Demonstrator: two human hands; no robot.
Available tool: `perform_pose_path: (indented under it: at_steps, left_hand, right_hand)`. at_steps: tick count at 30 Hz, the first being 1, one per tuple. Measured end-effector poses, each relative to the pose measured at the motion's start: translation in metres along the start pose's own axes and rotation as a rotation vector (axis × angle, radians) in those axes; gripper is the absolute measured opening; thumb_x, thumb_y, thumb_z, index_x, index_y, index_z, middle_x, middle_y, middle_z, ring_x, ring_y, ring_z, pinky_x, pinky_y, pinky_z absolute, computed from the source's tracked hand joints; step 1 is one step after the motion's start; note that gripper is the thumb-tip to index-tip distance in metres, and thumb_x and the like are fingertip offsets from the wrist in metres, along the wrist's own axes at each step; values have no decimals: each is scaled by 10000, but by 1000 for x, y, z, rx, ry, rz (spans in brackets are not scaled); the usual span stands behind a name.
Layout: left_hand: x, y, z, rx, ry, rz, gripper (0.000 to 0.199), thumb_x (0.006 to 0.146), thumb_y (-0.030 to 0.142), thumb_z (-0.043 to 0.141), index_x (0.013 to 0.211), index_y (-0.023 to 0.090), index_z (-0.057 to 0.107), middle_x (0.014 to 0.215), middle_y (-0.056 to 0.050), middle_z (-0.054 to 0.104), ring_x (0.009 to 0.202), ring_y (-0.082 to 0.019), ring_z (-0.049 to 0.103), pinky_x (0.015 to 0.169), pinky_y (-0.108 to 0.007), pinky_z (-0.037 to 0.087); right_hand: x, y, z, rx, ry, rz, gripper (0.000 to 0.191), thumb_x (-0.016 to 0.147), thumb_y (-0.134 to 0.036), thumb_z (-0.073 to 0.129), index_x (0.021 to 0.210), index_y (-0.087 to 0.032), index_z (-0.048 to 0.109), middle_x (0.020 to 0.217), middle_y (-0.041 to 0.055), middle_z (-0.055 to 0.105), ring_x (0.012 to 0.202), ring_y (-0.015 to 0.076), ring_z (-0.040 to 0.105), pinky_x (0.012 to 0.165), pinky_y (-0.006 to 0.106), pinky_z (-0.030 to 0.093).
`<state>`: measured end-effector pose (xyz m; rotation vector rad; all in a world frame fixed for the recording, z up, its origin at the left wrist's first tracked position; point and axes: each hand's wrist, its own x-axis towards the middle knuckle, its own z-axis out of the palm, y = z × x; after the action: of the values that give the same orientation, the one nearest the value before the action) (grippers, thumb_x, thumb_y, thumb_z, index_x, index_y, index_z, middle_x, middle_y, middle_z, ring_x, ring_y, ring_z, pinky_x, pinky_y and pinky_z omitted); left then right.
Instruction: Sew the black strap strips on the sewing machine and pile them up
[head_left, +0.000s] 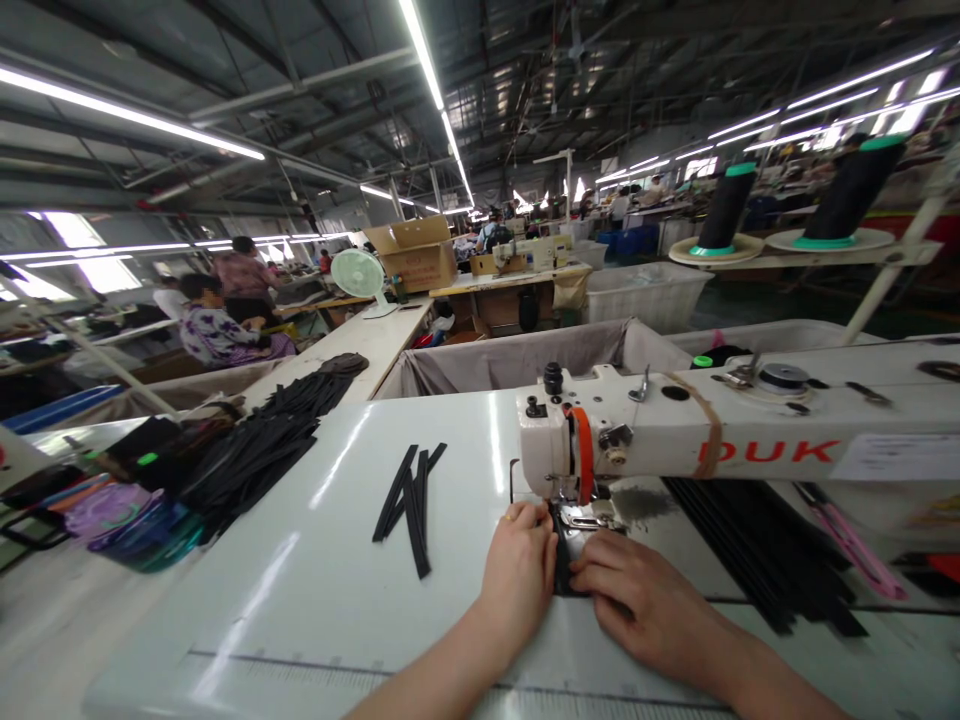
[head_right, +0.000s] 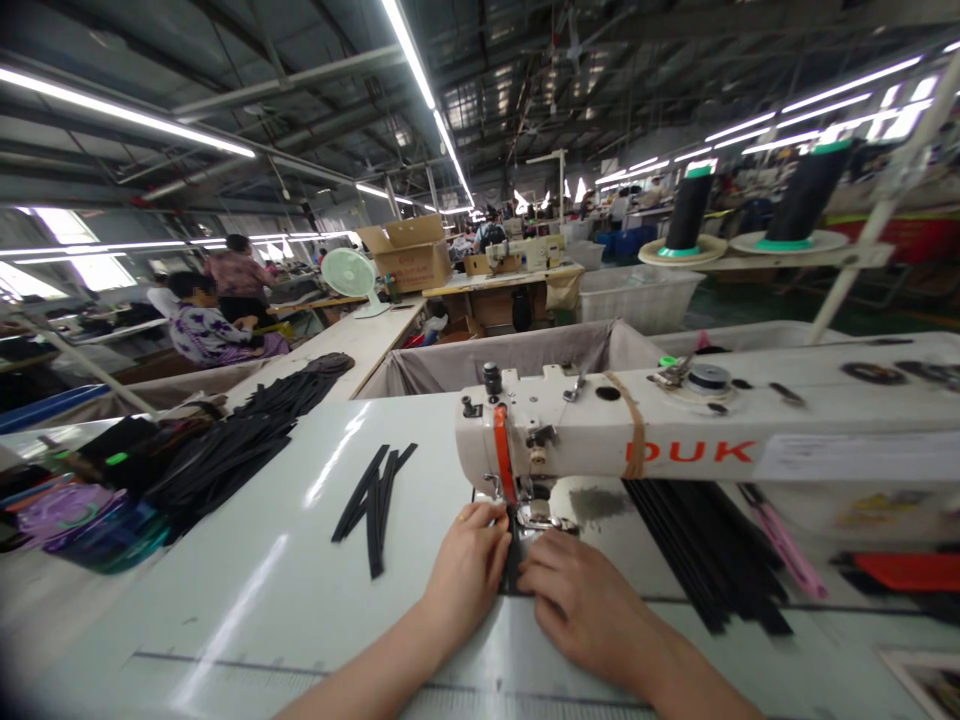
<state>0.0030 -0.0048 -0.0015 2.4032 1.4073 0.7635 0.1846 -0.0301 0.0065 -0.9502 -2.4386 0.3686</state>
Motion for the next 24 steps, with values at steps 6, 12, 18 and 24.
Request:
perform_pose_path:
  at_steps: [6, 12, 18, 24]
  left_hand:
    - [1, 0, -1, 26, -36, -22, 176, 871, 85, 467, 854, 154, 628, 947, -82, 614, 925, -243, 533, 840, -409, 493]
    - [-2, 3, -3, 41, -50, -26, 179, 840, 81, 515, 789, 168, 663, 908, -60, 642, 896, -233, 553, 818, -381, 489]
    - [-3, 3, -1, 77, -42, -58, 178, 830, 106, 547, 741, 168, 687, 858, -56, 659, 848, -228, 576, 792, -380, 484]
    - [1, -1, 0, 8, 6, -65, 187, 815, 91, 559, 719, 166, 700, 842, -58, 662, 839, -216, 588, 790, -351, 480]
  right_hand:
    - [4, 8, 4, -80, 45, 24, 321, 819, -39, 455, 1005, -213, 651, 981, 43, 662, 956, 206, 572, 886, 379, 465]
    - [8, 14, 11, -251, 116, 7, 362, 808, -31, 492, 1108, -184, 625, 1071, 75, 652, 936, 215, 591, 825, 369, 506]
    - [7, 13, 13, -338, 120, -4, 344, 797, -22, 511, 1092, -159, 623, 1009, 83, 653, 890, 224, 599, 791, 374, 518]
    - [7, 14, 14, -343, 128, -13, 343, 795, -15, 502, 1086, -154, 620, 1009, 83, 652, 881, 228, 597, 795, 386, 516]
